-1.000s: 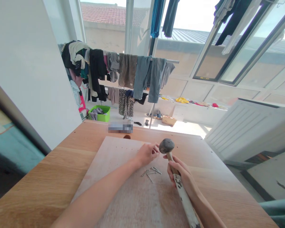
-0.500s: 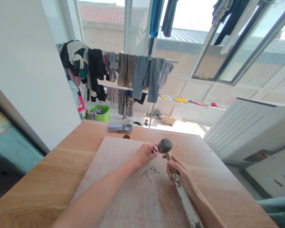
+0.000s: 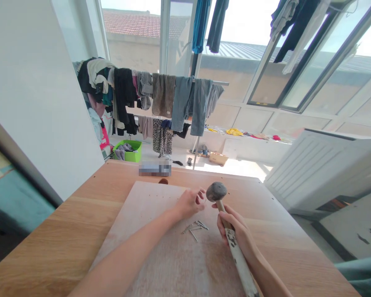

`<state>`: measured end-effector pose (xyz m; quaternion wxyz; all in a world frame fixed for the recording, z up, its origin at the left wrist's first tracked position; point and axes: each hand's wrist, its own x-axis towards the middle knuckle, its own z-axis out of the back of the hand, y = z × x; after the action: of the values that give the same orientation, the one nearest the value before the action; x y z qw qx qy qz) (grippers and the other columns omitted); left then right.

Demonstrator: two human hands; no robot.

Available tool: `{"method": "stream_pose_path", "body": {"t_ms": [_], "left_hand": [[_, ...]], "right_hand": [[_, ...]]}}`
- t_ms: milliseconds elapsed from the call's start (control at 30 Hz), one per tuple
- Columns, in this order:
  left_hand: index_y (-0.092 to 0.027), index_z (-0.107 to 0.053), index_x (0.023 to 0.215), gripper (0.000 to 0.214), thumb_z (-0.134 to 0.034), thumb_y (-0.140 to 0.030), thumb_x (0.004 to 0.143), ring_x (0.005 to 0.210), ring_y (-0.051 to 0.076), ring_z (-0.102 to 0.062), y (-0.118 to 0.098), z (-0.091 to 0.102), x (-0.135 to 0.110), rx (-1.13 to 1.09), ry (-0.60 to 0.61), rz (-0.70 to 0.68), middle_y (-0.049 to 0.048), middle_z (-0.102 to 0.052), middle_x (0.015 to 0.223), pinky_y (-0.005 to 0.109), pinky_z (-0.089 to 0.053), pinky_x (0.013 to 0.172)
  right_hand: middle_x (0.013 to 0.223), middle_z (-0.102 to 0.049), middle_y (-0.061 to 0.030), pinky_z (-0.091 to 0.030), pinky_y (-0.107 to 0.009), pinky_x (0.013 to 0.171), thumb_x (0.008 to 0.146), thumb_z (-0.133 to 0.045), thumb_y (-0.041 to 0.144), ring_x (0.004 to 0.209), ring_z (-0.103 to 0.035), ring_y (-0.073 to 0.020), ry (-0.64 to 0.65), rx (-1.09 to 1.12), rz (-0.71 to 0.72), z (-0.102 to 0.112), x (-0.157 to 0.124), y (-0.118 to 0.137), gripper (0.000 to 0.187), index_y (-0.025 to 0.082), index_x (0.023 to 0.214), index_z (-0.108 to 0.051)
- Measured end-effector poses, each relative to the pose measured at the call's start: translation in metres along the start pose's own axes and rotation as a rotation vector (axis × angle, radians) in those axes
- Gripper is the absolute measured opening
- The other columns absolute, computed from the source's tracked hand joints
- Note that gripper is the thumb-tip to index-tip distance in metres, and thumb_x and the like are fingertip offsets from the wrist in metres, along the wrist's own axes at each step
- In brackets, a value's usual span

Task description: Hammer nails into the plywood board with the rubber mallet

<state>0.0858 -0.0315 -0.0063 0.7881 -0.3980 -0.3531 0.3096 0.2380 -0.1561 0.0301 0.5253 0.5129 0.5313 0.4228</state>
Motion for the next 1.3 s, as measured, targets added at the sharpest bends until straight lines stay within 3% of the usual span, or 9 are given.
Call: {"method": "stream_pose_path", "body": {"t_ms": [133, 300, 400, 1000, 1300], "left_hand": [[-0.016, -0.062, 0.088, 0.020, -0.072, -0.021, 0.071, 0.065, 0.011, -0.053, -0.011, 0.019, 0.000, 0.131, 0.055, 0.053, -0.0020, -0.058, 0.079, 0.023, -0.043, 0.059], [-0.019, -0.066, 0.080, 0.013, -0.073, -0.022, 0.070, 0.070, 0.015, -0.055, -0.037, 0.051, -0.015, 0.319, 0.515, -0.014, -0.0011, -0.058, 0.078, 0.024, -0.041, 0.060], [-0.019, -0.067, 0.081, 0.015, -0.074, -0.026, 0.070, 0.071, 0.016, -0.057, -0.047, 0.055, -0.022, 0.438, 0.637, -0.050, 0.0005, -0.058, 0.083, 0.026, -0.042, 0.060], [-0.021, -0.058, 0.072, 0.015, -0.069, -0.032, 0.073, 0.078, 0.022, -0.064, -0.056, 0.032, -0.025, 0.613, 0.571, -0.016, 0.0035, -0.064, 0.085, 0.031, -0.046, 0.065], [-0.019, -0.064, 0.089, 0.028, -0.065, -0.043, 0.076, 0.088, 0.027, -0.067, -0.060, 0.027, -0.026, 0.692, 0.497, 0.029, 0.0089, -0.069, 0.096, 0.034, -0.050, 0.072]], "right_hand": [[0.048, -0.052, 0.0092, -0.034, -0.018, 0.028, 0.082, -0.062, 0.056, 0.029, -0.043, -0.0093, -0.013, 0.018, 0.005, -0.001, 0.000, -0.002, 0.061, 0.016, 0.126, -0.055], [0.049, -0.053, 0.0098, -0.033, -0.016, 0.028, 0.083, -0.062, 0.055, 0.029, -0.042, -0.0082, -0.027, 0.050, -0.009, -0.001, 0.000, -0.004, 0.060, 0.017, 0.128, -0.053], [0.048, -0.052, 0.0099, -0.033, -0.017, 0.027, 0.082, -0.062, 0.055, 0.028, -0.042, -0.0088, -0.021, 0.031, -0.010, -0.001, 0.001, -0.005, 0.060, 0.017, 0.127, -0.054], [0.049, -0.054, 0.0090, -0.035, -0.017, 0.028, 0.083, -0.061, 0.055, 0.029, -0.044, -0.0087, -0.001, 0.011, 0.002, 0.001, 0.002, -0.007, 0.062, 0.015, 0.130, -0.052], [0.049, -0.053, 0.0084, -0.035, -0.017, 0.029, 0.083, -0.060, 0.055, 0.029, -0.046, -0.0095, -0.004, 0.012, -0.003, 0.002, 0.004, -0.007, 0.064, 0.014, 0.132, -0.051]]}}
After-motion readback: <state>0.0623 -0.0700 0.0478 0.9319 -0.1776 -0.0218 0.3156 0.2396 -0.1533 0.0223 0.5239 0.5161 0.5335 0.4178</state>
